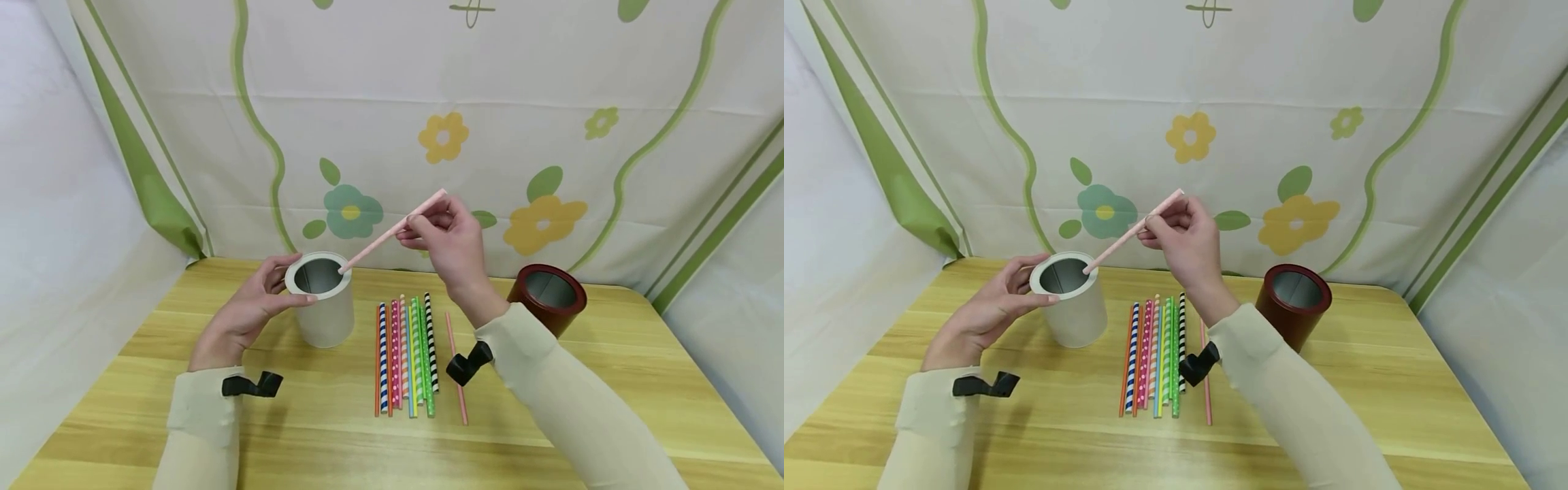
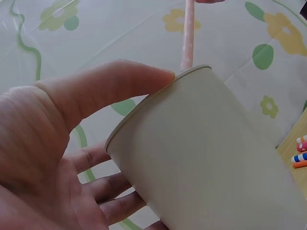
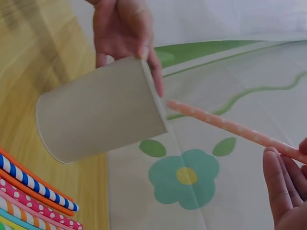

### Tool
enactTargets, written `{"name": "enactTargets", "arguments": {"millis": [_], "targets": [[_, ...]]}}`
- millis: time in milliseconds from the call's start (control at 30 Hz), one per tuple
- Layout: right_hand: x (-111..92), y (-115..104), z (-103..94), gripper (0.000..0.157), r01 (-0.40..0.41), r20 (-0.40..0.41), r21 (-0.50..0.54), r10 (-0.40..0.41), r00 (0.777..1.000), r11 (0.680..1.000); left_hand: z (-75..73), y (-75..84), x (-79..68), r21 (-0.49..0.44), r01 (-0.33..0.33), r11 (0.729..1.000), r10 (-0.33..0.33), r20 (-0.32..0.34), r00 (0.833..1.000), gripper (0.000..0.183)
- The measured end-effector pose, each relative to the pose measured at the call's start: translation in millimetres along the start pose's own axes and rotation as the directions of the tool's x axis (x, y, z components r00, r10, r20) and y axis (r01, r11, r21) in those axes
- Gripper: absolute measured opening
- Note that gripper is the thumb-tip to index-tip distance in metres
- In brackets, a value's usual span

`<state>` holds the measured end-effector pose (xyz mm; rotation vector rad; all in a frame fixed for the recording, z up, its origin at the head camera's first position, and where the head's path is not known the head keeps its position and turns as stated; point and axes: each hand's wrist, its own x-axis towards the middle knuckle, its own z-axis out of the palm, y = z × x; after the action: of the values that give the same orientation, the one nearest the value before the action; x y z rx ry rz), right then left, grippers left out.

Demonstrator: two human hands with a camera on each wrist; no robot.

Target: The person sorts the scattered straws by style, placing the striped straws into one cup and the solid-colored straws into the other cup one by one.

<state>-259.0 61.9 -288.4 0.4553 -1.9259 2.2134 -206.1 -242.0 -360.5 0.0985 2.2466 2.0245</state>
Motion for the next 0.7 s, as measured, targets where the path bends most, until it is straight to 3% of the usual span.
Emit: {"name": "enactTargets", "arguments": {"millis": [267,567,700], "targets": [[-1.3,13.3,13.8,0.016,0.013,-0.025,-0.03,-0.014,1.0,0.999,1.6,-1.7,3.2,-0.02,-0.004,1.0,0.005,0.014,1.0,0.085],[-1.2,22.9,28.5,0.018,-0.066,0.049,-0.078,0.07,0.996,0.995,-2.1,-4.7,-3.0,-0.018,0.003,1.0,-0.003,0.007,1.0,0.088],[0.6,23.7,35.7,0.017,-0.06,0.092,-0.124,0.071,0.993,0.99,-3.6,-3.3,-0.8,-0.022,-0.004,1.0,0.004,0.007,1.0,0.087]]}}
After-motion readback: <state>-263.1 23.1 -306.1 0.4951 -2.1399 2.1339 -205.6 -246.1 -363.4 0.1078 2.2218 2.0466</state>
